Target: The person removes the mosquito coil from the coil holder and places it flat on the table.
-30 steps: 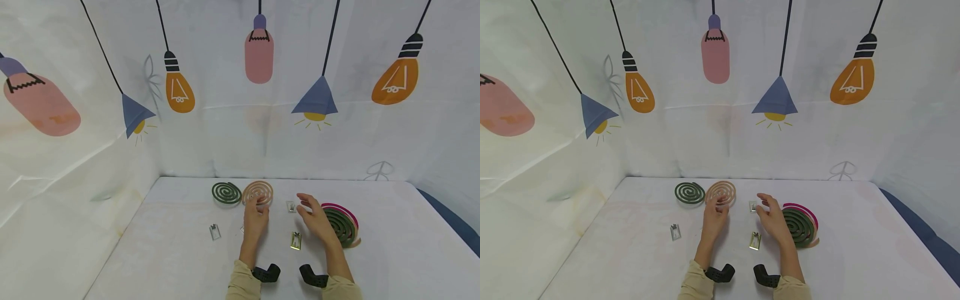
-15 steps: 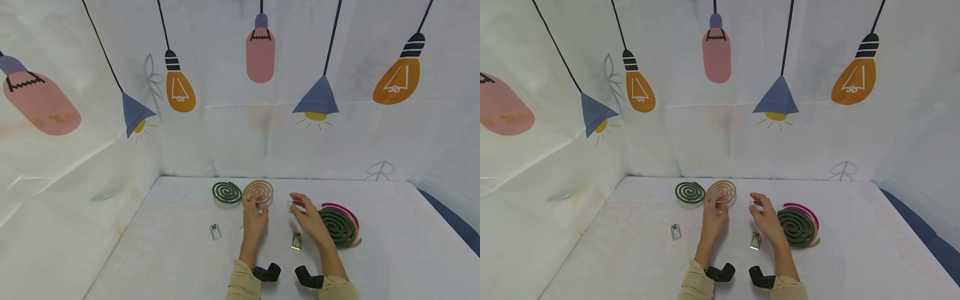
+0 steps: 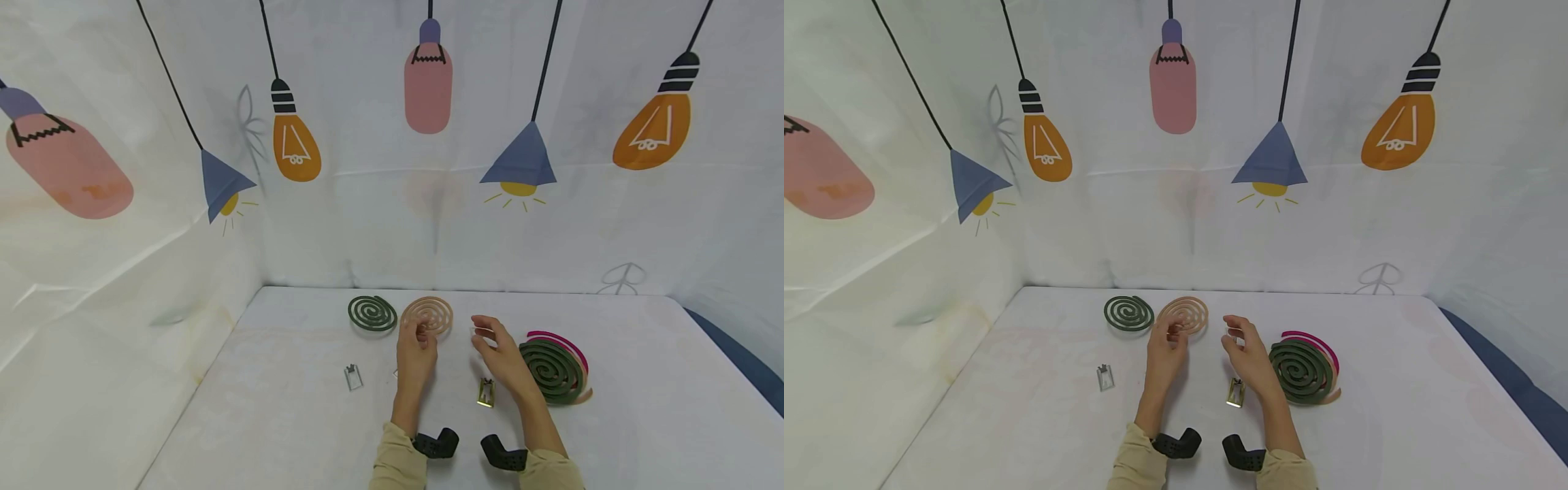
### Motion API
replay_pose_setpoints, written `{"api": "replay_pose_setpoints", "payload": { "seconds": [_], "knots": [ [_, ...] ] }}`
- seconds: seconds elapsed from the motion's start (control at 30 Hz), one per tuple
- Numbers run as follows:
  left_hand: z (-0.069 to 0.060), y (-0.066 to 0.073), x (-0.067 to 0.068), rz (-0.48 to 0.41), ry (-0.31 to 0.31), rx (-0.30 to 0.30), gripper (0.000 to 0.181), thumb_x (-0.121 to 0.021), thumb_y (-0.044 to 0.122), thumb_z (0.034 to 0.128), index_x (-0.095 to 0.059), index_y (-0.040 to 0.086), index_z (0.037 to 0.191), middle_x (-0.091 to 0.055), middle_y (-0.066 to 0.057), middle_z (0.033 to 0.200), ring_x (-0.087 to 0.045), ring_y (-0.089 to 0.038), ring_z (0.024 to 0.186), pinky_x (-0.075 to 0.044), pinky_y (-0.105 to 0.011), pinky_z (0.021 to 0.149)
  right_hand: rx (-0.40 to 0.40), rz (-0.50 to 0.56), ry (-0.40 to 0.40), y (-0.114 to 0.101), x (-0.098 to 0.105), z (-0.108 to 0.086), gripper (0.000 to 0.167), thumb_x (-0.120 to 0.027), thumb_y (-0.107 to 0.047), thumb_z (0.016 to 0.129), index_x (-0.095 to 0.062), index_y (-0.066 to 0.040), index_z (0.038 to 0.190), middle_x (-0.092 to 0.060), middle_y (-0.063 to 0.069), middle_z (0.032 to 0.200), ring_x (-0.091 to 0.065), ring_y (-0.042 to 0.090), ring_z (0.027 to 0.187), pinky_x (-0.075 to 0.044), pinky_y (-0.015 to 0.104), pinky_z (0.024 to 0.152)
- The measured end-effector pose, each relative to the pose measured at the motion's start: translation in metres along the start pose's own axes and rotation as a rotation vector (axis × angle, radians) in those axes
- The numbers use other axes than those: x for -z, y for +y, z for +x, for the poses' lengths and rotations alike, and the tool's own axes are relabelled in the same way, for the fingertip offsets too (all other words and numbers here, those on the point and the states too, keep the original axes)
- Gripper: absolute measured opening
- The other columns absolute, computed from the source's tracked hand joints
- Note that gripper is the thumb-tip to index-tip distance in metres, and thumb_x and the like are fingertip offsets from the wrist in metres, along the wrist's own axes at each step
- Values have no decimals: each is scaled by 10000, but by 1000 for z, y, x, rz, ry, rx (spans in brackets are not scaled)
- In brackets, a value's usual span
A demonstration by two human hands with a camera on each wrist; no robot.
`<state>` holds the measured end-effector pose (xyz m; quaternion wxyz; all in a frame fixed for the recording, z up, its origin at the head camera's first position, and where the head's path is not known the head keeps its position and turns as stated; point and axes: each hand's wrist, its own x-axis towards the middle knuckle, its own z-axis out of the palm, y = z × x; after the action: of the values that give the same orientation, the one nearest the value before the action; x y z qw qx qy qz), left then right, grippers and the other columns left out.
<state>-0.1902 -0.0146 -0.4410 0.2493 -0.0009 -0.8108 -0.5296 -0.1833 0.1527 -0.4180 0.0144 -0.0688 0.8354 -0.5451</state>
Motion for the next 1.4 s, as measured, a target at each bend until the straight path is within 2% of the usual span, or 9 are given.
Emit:
{"api": "replay_pose_setpoints", "payload": {
  "seconds": [0.1, 0.3, 0.4, 0.63, 0.87, 1.13, 1.4],
  "knots": [
    [0, 0, -1, 18, 16, -15, 270, -598, -41, 782, -631, -17, 1049, -594, -147, 938, -593, -198, 784, -502, -255, 700, -14, 7, -4, 0, 0, 1, 422, -489, -155, 974, -387, -95, 1380, -405, 164, 1429, -400, 320, 1319, -361, 529, 1050],
    [0, 0, 0, 81, 20, 36, 185, -606, 18, 790, -655, 32, 967, -538, -75, 833, -516, -136, 726, -431, -226, 655, -41, 3, -52, 1, -1, 2, 506, -488, -190, 981, -310, -98, 1446, -356, 181, 1472, -389, 343, 1339, -385, 502, 1045],
    [0, 0, 0, 86, 24, 29, 178, -613, 16, 783, -656, 42, 954, -535, -77, 815, -485, -121, 708, -409, -216, 643, -51, 16, -81, -1, -3, 3, 544, -481, -194, 986, -260, -91, 1472, -328, 195, 1490, -398, 352, 1337, -401, 483, 1037],
    [0, 0, 0, 97, 33, 19, 171, -642, 30, 794, -662, 59, 962, -545, -65, 800, -495, -103, 687, -415, -211, 621, -101, 86, -86, -5, -11, 5, 577, -494, -209, 978, -242, -84, 1482, -355, 215, 1475, -559, 345, 1174, -463, 449, 971],
    [1, 1, 2, 99, 8, 62, 185, -649, 19, 789, -655, 84, 962, -531, -46, 808, -485, -97, 690, -399, -205, 608, -112, 145, -75, -2, -17, 6, 578, -516, -188, 962, -266, -71, 1470, -393, 213, 1455, -621, 320, 1070, -487, 421, 935],
    [0, -1, 1, 97, 14, 39, 217, -631, -18, 771, -656, 62, 971, -529, -80, 826, -478, -96, 672, -383, -189, 591, -123, 207, -46, 2, -20, 5, 527, -493, -143, 965, -304, -71, 1452, -413, 199, 1439, -569, 317, 1165, -514, 338, 896],
    [1, 1, 1, 107, 27, 22, 259, -667, -24, 764, -647, 66, 1006, -513, -131, 993, -511, -136, 661, -402, -193, 573, -148, 227, -37, 3, -22, 6, 534, -517, -167, 958, -318, -73, 1445, -399, 166, 1454, -559, 308, 1183, -518, 308, 880]
  ]
}}
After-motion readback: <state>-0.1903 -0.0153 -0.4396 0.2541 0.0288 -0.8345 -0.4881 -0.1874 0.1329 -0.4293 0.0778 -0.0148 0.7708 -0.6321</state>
